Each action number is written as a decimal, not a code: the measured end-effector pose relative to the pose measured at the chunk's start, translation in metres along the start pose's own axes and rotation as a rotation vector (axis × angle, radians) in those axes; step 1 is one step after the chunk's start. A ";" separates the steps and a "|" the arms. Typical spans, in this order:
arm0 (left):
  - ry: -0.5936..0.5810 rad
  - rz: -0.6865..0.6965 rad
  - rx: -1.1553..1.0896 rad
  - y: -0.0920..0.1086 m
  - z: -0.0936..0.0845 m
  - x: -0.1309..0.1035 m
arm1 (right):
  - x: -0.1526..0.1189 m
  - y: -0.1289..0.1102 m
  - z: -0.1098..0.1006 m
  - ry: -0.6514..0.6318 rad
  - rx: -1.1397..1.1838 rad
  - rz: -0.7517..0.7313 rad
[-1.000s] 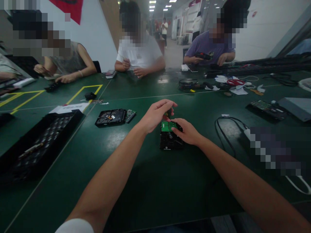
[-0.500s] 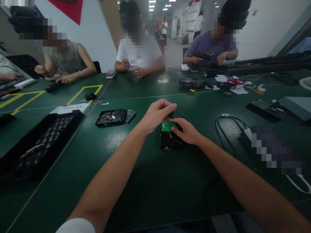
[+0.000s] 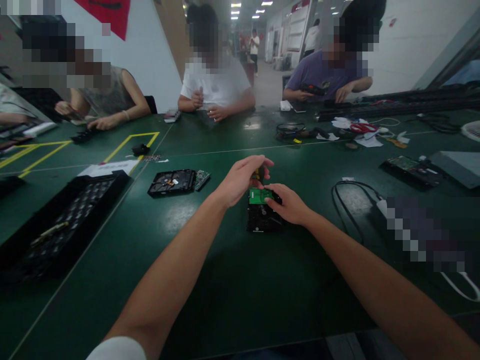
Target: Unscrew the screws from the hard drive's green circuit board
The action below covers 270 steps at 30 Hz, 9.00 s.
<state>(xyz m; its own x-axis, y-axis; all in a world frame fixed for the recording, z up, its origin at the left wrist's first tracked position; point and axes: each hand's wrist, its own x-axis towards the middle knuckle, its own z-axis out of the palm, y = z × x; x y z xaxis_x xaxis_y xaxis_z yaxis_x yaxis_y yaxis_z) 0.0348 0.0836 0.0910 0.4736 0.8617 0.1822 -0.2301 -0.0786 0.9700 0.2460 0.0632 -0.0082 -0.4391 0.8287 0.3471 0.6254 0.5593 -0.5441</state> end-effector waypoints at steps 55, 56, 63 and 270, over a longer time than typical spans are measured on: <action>0.131 -0.021 0.035 0.007 -0.005 -0.001 | -0.002 0.004 0.003 0.035 -0.011 0.011; 0.136 -0.019 0.036 0.007 -0.004 -0.001 | -0.002 0.004 0.003 0.031 -0.015 0.012; -0.001 -0.014 0.023 0.011 -0.004 -0.003 | -0.001 0.002 0.001 0.029 -0.012 -0.008; 0.047 -0.023 0.036 0.005 -0.003 -0.002 | 0.000 0.001 0.002 0.093 0.122 0.040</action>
<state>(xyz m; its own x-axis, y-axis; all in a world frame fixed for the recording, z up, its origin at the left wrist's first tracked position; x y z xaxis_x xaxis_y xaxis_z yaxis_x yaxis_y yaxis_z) 0.0303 0.0828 0.0946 0.4378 0.8860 0.1527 -0.1887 -0.0755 0.9791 0.2454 0.0636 -0.0110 -0.3506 0.8518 0.3892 0.5559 0.5238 -0.6454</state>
